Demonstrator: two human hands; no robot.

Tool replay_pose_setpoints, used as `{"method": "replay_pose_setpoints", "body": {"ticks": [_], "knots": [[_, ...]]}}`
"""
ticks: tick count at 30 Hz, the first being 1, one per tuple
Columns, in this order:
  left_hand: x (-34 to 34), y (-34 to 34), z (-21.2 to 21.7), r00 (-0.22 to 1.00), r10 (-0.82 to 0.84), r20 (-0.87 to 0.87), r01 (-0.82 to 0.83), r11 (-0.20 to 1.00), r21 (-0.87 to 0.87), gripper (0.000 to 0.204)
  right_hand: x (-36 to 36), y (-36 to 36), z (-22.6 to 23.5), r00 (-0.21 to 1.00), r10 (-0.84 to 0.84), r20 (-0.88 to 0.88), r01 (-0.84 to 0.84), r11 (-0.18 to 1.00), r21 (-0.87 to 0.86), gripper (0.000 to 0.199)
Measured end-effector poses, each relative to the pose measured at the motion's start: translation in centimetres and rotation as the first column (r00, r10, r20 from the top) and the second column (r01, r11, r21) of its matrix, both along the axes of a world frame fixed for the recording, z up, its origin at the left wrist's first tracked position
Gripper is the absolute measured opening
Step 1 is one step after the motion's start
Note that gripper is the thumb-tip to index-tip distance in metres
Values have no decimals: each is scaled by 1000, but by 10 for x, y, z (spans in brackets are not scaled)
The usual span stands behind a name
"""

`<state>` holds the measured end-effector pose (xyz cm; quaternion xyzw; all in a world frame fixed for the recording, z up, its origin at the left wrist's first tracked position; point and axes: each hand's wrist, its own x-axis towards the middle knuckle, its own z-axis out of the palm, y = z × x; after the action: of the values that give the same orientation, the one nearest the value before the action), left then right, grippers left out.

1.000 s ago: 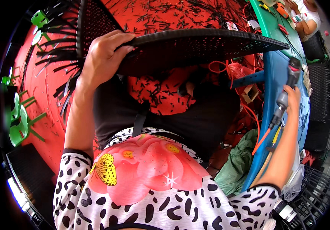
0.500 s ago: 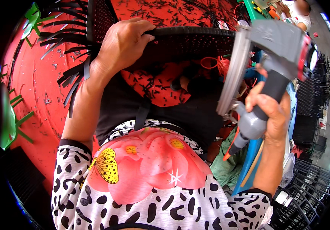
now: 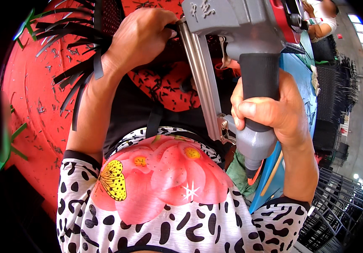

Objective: The person is assembling a black plastic chair by hand. They insert black plastic strips into the chair's frame and secure them using a pneumatic staple gun. The person also uses pliers to trim excess material from the strips. The task is performed while sitting on a red floor in a workshop environment.

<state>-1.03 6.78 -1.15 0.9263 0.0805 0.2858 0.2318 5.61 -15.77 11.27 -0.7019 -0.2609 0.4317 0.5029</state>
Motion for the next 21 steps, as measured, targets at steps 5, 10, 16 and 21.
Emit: {"method": "replay_pose_setpoints", "body": {"ticks": [5,10,16,21], "knots": [[0,-2,0,993,-59,103,58,998,20,18,4,0,0,1000,25,19,-24,999,-34,34],[-1,-5,0,987,-53,150,60,997,-42,7,6,5,4,997,70,43,-65,992,-109,26],[-6,-4,8,993,-67,94,72,996,-46,16,5,3,-1,999,41,23,-39,998,-55,27],[-4,-3,5,1000,-4,-12,4,998,-56,24,10,-20,-2,992,-114,54,106,985,138,24]]}}
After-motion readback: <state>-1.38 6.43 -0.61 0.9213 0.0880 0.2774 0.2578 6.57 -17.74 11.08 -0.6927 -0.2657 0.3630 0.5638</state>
